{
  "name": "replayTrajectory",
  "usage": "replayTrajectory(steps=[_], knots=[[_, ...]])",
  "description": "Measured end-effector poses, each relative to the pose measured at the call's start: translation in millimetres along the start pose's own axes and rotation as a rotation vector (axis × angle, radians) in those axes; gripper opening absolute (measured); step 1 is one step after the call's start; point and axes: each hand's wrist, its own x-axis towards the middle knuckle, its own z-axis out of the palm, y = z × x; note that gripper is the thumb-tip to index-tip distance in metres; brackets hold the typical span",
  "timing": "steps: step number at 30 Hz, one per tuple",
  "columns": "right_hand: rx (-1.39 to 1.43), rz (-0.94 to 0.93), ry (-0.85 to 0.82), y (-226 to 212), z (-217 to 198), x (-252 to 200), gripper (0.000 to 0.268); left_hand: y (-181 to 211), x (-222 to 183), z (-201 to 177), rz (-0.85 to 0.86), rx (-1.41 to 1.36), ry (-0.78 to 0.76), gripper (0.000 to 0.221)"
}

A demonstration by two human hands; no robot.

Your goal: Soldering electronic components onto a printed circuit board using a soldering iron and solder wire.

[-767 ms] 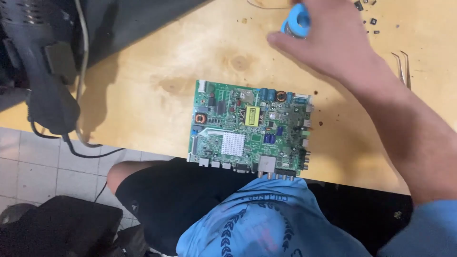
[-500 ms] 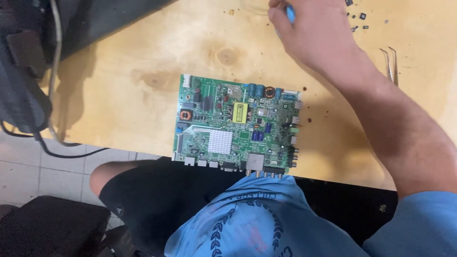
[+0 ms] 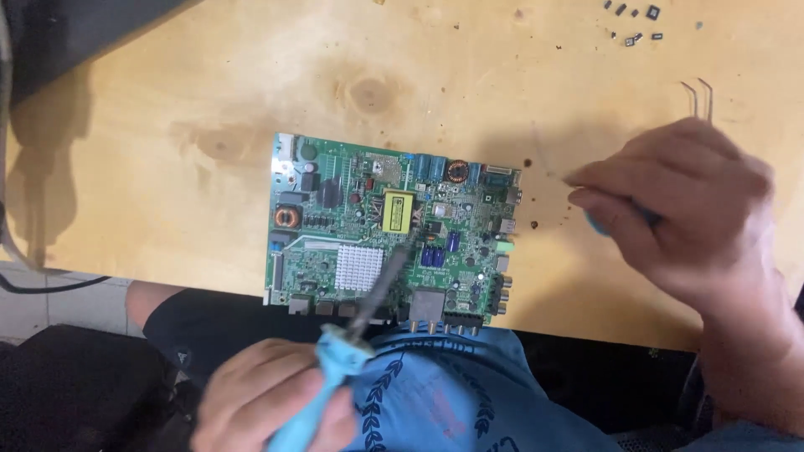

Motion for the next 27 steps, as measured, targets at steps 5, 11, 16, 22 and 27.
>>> replayTrajectory(steps=[5, 11, 16, 22, 27], knots=[[-0.171, -0.24, -0.053, 0, -1, 12, 0.023, 14, 21, 39, -0.127, 0.086, 0.038, 0.028], [-0.23, -0.366, -0.237, 6, -12, 32, 0.036, 10, 27, 50, -0.144, 0.075, -0.066, 0.038], [-0.046, -0.484, -0.198, 13, -22, 48, 0.018, 17, 36, 49, -0.294, 0.036, 0.018, 0.033], [-0.142, -0.468, -0.394, 20, -33, 42, 0.045, 21, 19, 46, -0.401, 0.05, -0.109, 0.045], [-0.092, -0.63, -0.316, 26, -22, 43, 0.038, 15, 19, 49, -0.329, 0.019, -0.108, 0.054]])
